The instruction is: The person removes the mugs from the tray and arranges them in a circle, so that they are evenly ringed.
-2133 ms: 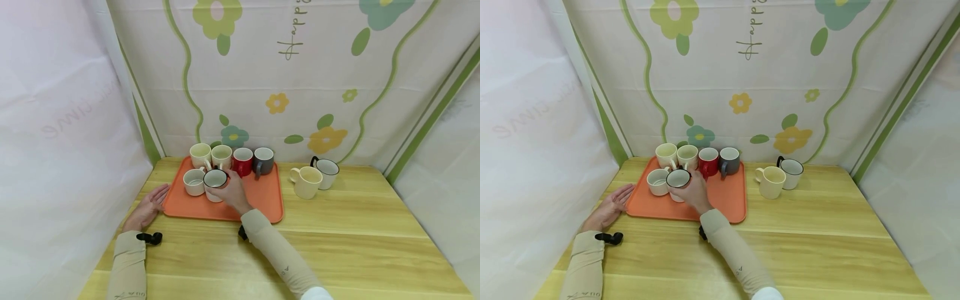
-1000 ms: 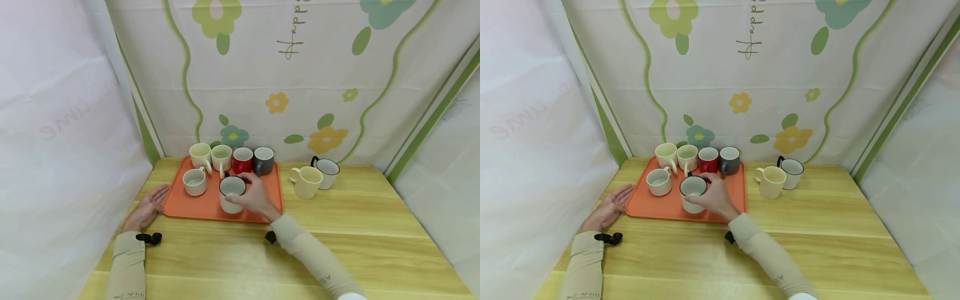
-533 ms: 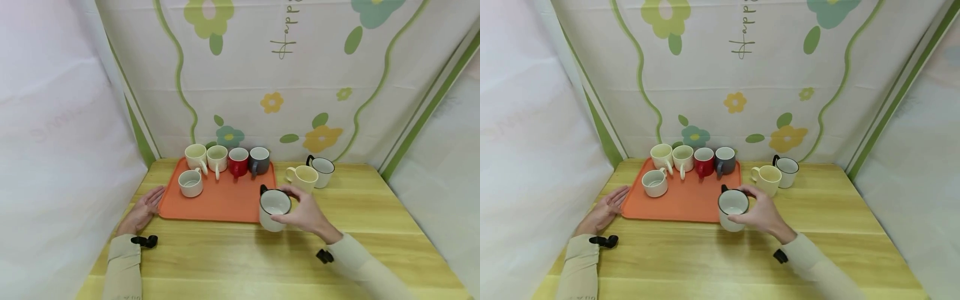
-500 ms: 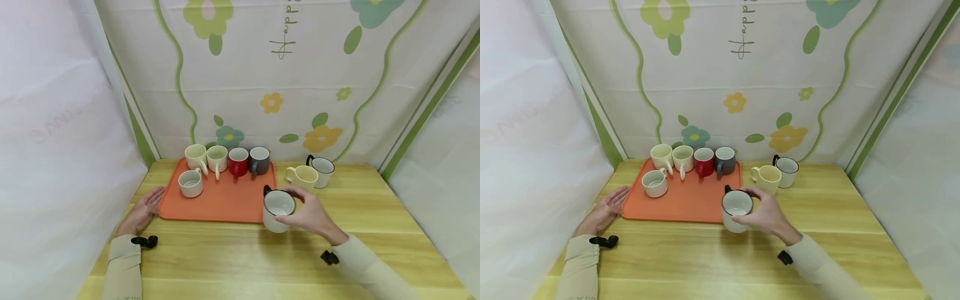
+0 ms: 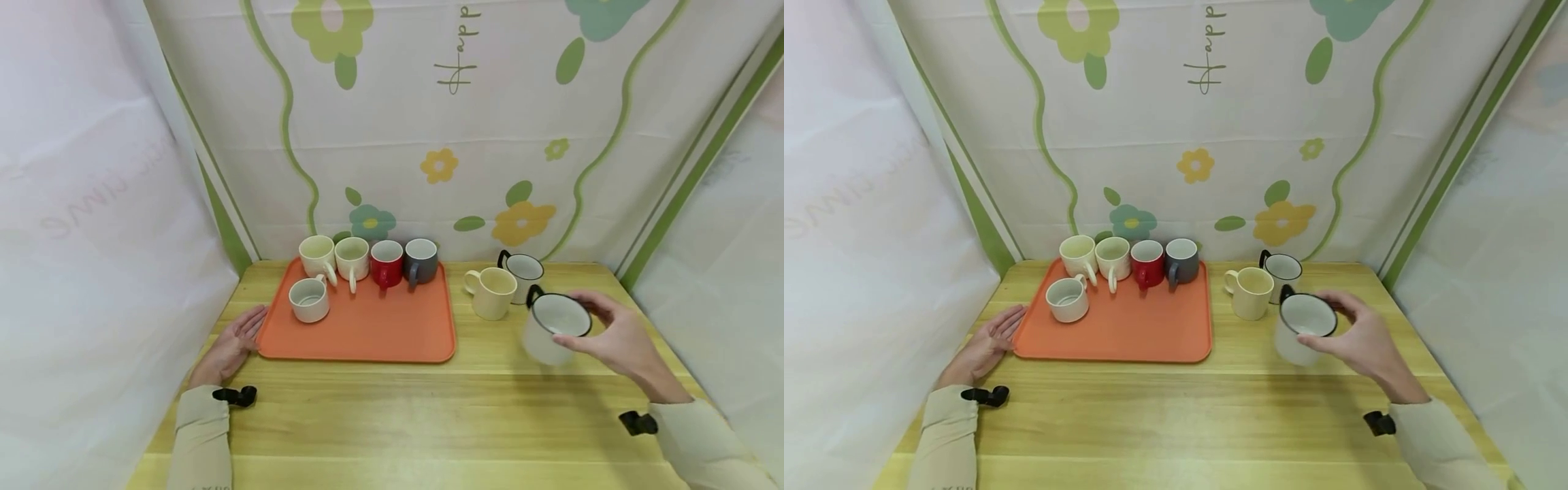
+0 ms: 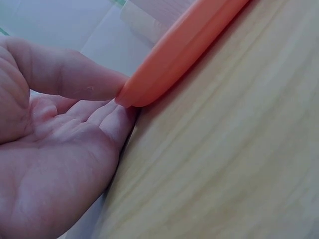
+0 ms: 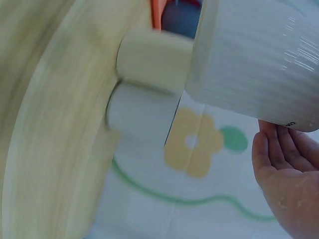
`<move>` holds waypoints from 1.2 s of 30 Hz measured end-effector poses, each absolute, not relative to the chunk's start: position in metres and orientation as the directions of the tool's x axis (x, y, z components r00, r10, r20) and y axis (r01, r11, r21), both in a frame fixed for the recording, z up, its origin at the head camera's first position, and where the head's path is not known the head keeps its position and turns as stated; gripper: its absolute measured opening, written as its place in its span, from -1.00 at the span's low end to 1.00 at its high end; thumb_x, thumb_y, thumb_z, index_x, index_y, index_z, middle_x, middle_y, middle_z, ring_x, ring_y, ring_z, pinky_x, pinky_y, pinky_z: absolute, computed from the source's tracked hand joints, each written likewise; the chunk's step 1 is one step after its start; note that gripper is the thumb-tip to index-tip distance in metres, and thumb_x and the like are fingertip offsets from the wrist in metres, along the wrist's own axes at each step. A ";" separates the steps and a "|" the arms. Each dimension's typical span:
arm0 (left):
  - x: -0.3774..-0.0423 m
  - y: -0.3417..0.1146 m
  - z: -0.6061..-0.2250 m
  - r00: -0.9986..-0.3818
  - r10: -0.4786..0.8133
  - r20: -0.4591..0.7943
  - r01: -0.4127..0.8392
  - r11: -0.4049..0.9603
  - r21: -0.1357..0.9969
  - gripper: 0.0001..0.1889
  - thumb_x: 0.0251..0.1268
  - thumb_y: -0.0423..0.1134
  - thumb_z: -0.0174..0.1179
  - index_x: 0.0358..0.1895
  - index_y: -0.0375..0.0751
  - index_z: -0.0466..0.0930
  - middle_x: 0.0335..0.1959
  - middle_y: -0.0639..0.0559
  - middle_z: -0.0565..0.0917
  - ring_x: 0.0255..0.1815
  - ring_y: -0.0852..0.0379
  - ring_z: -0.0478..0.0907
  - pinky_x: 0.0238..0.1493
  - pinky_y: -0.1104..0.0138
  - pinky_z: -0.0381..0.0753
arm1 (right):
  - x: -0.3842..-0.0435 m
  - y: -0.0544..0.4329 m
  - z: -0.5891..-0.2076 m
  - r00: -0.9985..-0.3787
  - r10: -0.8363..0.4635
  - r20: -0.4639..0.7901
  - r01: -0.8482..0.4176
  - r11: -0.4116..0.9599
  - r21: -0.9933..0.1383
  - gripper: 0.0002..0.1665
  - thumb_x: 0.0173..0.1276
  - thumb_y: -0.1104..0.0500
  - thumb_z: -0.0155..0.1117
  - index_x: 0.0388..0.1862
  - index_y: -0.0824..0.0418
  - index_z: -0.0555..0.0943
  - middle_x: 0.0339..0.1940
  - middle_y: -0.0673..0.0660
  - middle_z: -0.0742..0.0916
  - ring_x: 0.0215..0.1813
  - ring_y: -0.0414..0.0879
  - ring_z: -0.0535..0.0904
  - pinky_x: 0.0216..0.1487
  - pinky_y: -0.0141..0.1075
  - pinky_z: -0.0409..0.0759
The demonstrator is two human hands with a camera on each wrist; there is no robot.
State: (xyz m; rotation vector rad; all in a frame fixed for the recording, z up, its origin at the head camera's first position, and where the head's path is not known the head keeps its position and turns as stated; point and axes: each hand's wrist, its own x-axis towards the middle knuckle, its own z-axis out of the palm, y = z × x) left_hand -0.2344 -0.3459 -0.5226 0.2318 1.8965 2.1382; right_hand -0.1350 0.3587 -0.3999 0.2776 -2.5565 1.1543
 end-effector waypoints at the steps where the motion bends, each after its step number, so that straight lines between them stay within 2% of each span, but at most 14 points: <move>1: -0.235 -0.346 -0.523 -0.949 0.310 -0.057 -0.093 -0.104 0.990 0.09 0.10 -0.85 -0.08 0.71 -0.41 -0.41 0.74 -0.38 -0.37 0.75 -0.27 -0.47 0.41 0.66 0.40 | -0.137 0.367 -0.399 -0.932 -0.018 0.363 -0.282 0.667 -0.689 -0.14 0.02 0.23 0.76 0.34 0.24 0.61 0.05 -0.37 0.66 0.05 -0.61 0.55 0.02 -0.80 0.47; 9: -0.235 -0.347 -0.524 -0.952 0.299 -0.065 -0.101 -0.103 0.990 0.10 0.09 -0.84 -0.07 0.72 -0.39 -0.39 0.75 -0.36 -0.35 0.76 -0.26 -0.44 0.38 0.66 0.46 | -0.167 0.419 -0.401 -0.939 0.122 0.322 -0.139 0.720 -0.680 -0.11 0.14 0.03 0.71 0.40 0.29 0.54 0.03 -0.47 0.52 0.02 -0.72 0.40 -0.07 -0.85 0.37; 12: -0.235 -0.348 -0.522 -0.953 0.296 -0.065 -0.098 -0.099 0.990 0.09 0.10 -0.84 -0.09 0.72 -0.39 -0.40 0.75 -0.37 -0.35 0.76 -0.27 -0.44 0.37 0.68 0.45 | -0.183 0.427 -0.406 -0.943 0.140 0.302 -0.113 0.720 -0.684 -0.11 0.15 -0.03 0.70 0.40 0.23 0.55 0.06 -0.39 0.56 0.03 -0.69 0.39 -0.07 -0.83 0.37; 17: -0.233 -0.349 -0.521 -0.950 0.306 -0.059 -0.092 -0.096 0.991 0.08 0.09 -0.85 -0.11 0.70 -0.43 -0.42 0.74 -0.40 -0.37 0.75 -0.31 -0.46 0.36 0.69 0.43 | -0.212 0.436 -0.419 -0.948 0.182 0.261 -0.047 0.731 -0.681 -0.13 0.19 -0.19 0.64 0.38 0.14 0.57 0.15 -0.08 0.63 0.03 -0.59 0.39 -0.11 -0.75 0.39; 19: -0.234 -0.348 -0.522 -0.950 0.306 -0.059 -0.092 -0.098 0.991 0.08 0.09 -0.85 -0.10 0.71 -0.42 -0.41 0.74 -0.39 -0.36 0.75 -0.30 -0.46 0.36 0.69 0.44 | -0.222 0.439 -0.425 -0.943 0.212 0.257 -0.024 0.726 -0.687 -0.12 0.20 -0.24 0.62 0.39 0.15 0.57 0.16 -0.03 0.64 -0.01 -0.55 0.42 -0.16 -0.73 0.42; 26: -0.235 -0.346 -0.523 -0.956 0.283 -0.079 -0.108 -0.088 0.990 0.09 0.09 -0.85 -0.10 0.72 -0.38 -0.38 0.76 -0.35 -0.32 0.77 -0.28 -0.40 0.34 0.68 0.46 | -0.249 0.445 -0.442 -0.919 0.318 0.232 0.040 0.662 -0.748 -0.09 0.19 -0.26 0.60 0.37 0.21 0.58 -0.01 -0.09 0.65 -0.18 -0.40 0.53 -0.29 -0.61 0.55; 36: -0.234 -0.347 -0.523 -0.959 0.274 -0.076 -0.107 -0.098 0.989 0.10 0.08 -0.83 -0.06 0.72 -0.38 -0.35 0.76 -0.35 -0.30 0.77 -0.29 -0.38 0.33 0.66 0.49 | -0.264 0.433 -0.467 -0.903 0.384 0.193 0.111 0.642 -0.759 -0.09 0.09 -0.32 0.65 0.26 0.20 0.64 0.02 0.10 0.71 -0.18 -0.32 0.53 -0.30 -0.58 0.52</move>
